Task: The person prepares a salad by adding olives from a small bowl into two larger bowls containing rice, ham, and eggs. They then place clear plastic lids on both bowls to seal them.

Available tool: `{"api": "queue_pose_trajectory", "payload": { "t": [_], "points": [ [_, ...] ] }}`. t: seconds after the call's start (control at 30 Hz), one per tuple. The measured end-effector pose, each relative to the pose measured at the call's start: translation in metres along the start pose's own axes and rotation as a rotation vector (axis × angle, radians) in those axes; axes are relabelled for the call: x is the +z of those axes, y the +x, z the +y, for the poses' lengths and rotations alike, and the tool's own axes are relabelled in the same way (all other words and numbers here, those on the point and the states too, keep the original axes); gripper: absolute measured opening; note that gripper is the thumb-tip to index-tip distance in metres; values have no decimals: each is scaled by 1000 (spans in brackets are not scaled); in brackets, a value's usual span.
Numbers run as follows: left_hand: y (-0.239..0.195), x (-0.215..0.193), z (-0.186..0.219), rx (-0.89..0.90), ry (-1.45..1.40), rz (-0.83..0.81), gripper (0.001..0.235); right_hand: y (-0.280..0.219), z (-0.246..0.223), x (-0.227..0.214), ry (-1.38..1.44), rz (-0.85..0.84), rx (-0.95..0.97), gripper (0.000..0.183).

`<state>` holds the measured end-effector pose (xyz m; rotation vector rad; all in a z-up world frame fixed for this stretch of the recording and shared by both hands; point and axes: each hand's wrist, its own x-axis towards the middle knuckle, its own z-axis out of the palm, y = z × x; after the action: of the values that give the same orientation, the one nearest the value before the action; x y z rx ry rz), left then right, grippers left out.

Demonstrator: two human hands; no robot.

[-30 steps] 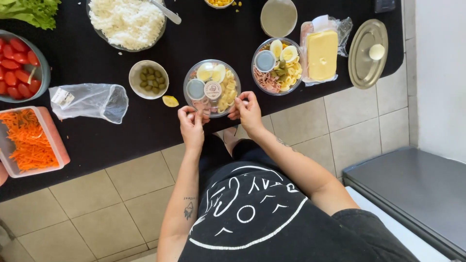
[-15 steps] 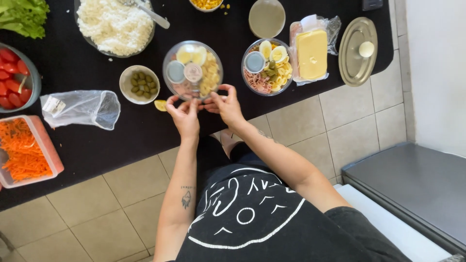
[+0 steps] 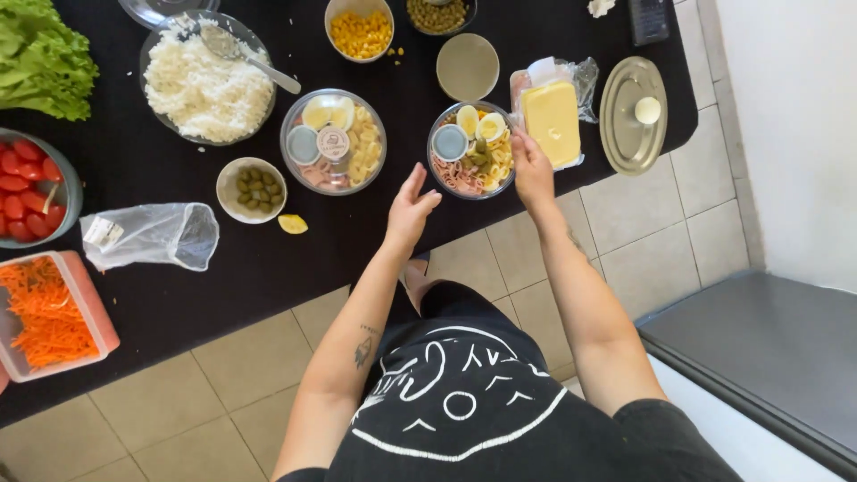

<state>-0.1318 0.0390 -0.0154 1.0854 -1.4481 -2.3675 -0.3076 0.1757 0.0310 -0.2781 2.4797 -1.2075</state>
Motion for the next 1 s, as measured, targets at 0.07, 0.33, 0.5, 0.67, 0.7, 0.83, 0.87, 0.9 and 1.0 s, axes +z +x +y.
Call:
{"api": "queue_pose_trajectory", "payload": {
  "t": [0.07, 0.33, 0.5, 0.67, 0.7, 0.83, 0.87, 0.9, 1.0],
  "points": [
    [11, 4, -6, 82, -135, -68, 65, 4, -6, 12, 36, -8, 69, 45],
    [-49, -35, 22, -36, 120, 71, 72, -44, -10, 36, 297, -146, 190, 41],
    [-105, -76, 37, -63, 439, 139, 59, -22, -31, 12, -52, -70, -178, 43],
    [-188, -187, -37, -531, 902, 131, 58, -11, -80, 3, 156, 156, -171, 22],
    [-201, -187, -31, -530, 898, 139, 58, -7, -92, 15, 158, 150, -176, 22],
    [-233, -198, -27, -756, 665, 84, 60, -5, -155, 71, 203, -6, -448, 29],
    [-224, -209, -25, -710, 677, 87, 52, -1, -177, 88, 270, -56, -399, 12],
    [-216, -208, -17, -697, 683, 90, 52, 1, -200, 104, 276, -48, -409, 12],
    [-197, -211, 4, -614, 270, 188, 37, 18, -248, 168, 78, -220, -662, 11]
  ]
}}
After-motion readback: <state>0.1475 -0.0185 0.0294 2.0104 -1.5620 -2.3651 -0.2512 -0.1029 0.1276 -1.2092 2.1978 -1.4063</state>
